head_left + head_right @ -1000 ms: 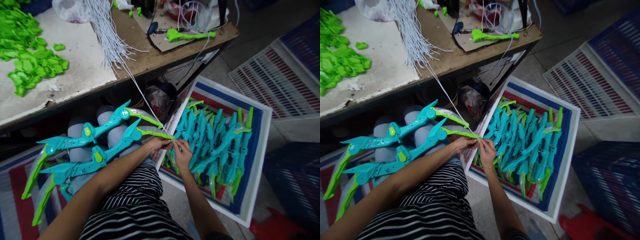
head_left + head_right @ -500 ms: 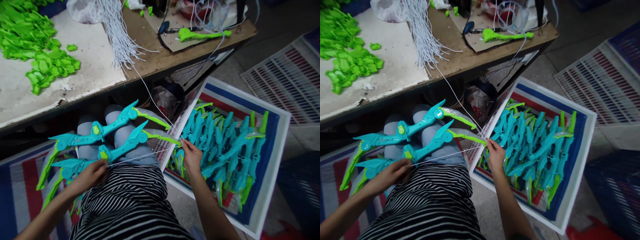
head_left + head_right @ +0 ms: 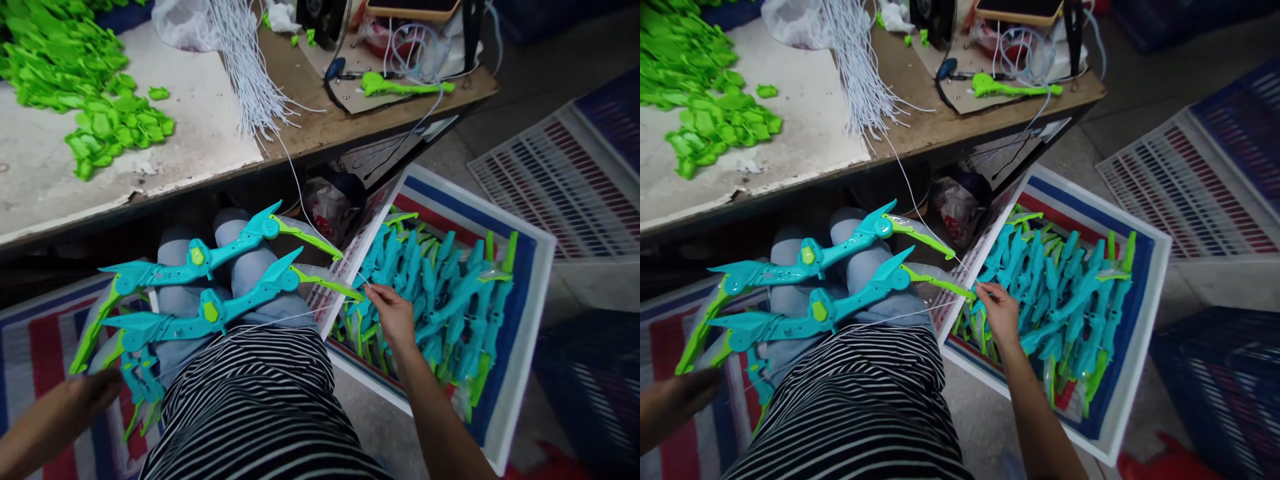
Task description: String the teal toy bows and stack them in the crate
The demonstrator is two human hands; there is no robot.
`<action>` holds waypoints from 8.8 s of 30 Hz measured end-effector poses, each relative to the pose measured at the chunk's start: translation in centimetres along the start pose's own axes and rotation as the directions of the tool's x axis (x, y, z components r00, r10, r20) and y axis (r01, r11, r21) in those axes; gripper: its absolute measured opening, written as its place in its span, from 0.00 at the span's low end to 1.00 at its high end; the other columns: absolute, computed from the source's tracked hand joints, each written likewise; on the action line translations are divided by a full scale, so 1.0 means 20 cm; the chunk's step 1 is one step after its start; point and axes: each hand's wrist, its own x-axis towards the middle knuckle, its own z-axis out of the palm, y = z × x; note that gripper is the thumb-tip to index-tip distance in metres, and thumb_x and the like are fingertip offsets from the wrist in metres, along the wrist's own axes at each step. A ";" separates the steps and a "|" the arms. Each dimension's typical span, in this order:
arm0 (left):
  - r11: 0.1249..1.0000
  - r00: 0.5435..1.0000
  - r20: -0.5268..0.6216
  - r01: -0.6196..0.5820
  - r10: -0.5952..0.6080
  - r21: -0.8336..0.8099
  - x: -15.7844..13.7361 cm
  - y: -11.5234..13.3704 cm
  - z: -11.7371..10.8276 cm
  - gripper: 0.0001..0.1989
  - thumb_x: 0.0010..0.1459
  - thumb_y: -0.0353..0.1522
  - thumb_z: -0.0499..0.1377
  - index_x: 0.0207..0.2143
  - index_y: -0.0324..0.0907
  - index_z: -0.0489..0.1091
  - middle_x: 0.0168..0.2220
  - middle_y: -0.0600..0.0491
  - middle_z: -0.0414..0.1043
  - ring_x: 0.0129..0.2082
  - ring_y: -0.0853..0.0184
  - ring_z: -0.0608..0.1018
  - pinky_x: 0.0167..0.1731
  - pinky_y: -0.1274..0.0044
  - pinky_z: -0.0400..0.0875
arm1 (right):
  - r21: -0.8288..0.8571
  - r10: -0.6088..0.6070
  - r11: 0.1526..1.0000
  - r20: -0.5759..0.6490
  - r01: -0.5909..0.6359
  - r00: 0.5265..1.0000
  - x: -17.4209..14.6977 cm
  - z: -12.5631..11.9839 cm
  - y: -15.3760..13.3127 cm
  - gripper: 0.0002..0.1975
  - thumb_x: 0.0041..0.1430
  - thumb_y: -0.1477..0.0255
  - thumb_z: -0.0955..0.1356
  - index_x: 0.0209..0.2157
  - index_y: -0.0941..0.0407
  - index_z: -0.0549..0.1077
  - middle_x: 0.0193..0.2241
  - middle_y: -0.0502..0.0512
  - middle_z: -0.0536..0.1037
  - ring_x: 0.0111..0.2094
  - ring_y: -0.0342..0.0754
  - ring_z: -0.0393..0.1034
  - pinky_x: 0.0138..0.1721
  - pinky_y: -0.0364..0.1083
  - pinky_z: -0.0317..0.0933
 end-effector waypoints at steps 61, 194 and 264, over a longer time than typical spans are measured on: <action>-0.305 0.829 -0.386 -0.520 -0.404 -0.798 0.21 0.50 -0.26 0.11 0.53 0.31 0.59 0.20 0.40 0.62 0.17 0.60 0.64 0.22 0.73 0.74 0.33 0.76 0.75 | -0.428 -0.594 0.506 0.458 0.749 0.662 0.46 0.41 -0.24 0.33 0.58 0.53 0.62 0.60 0.54 0.59 0.35 0.58 0.78 0.28 0.54 0.72 0.25 0.49 0.65; 0.024 0.675 -0.555 -0.625 -0.486 -0.780 0.09 0.31 -0.27 0.10 0.35 0.29 0.67 0.26 0.36 0.75 0.23 0.55 0.75 0.26 0.71 0.76 0.32 0.77 0.73 | 0.669 -0.744 0.216 0.585 0.711 -0.324 -0.76 1.83 -1.28 0.08 0.59 0.75 0.64 0.28 0.57 0.75 0.25 0.53 0.75 0.27 0.44 0.69 0.29 0.42 0.61; 0.742 0.808 0.258 -0.294 0.529 -0.602 1.21 1.41 0.02 0.28 0.34 0.56 0.65 0.20 0.40 0.68 0.17 0.59 0.64 0.18 0.74 0.64 0.18 0.79 0.53 | -0.362 0.251 0.893 0.894 0.268 0.371 0.49 0.52 -0.73 0.31 0.42 0.68 0.71 0.51 0.58 0.69 0.31 0.51 0.77 0.27 0.46 0.70 0.28 0.44 0.67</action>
